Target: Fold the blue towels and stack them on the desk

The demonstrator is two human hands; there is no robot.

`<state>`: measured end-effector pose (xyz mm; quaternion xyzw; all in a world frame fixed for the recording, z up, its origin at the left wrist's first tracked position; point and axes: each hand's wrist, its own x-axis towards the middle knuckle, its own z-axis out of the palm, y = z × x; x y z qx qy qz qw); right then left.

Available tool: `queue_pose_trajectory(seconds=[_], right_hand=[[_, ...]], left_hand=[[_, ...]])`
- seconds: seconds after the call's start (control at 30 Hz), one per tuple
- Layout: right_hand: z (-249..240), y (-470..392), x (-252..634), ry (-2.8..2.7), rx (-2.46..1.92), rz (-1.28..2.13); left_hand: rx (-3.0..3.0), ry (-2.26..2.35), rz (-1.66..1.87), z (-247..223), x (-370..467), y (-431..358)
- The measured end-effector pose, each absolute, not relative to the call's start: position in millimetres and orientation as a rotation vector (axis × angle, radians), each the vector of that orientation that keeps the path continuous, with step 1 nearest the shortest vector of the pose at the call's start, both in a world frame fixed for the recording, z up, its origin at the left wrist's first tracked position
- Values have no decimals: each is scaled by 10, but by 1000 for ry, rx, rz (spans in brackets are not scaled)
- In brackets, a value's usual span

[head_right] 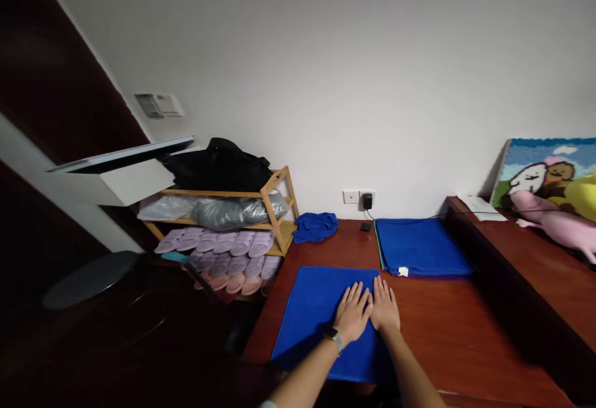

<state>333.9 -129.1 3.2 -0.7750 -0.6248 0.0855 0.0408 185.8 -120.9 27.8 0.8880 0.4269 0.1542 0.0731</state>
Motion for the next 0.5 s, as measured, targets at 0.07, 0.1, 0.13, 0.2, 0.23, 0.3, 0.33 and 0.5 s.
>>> queue_pose_trajectory(seconds=[0.07, 0.1, 0.13, 0.2, 0.23, 0.3, 0.33, 0.5], right_hand=[[16, -1298, 3338, -1900, -2382, 251], [7, -1299, 3334, -1886, -2384, 249], [-2, -1299, 3329, -1876, -2380, 247], [-12, -1291, 3317, -1861, -2378, 240], [-8, -1282, 3311, -1857, -2386, 241], [26, -1260, 3298, -1851, -2412, 251], [56, -1252, 3290, -1850, -2422, 259], [195, -1431, 3216, -1844, -2435, 269]], left_hand=[[2608, 1354, 442, 187, 1774, -1297], [2596, 1394, 433, 162, 1629, -1311], [2585, 1447, 427, 150, 1432, -1309], [2543, 1605, 410, 157, 958, -1280], [2510, 1697, 396, 169, 723, -1262], [2463, 1833, 377, 194, 347, -1230], [2458, 1867, 373, 202, 227, -1218], [2465, 1929, 415, 156, 175, -1193]])
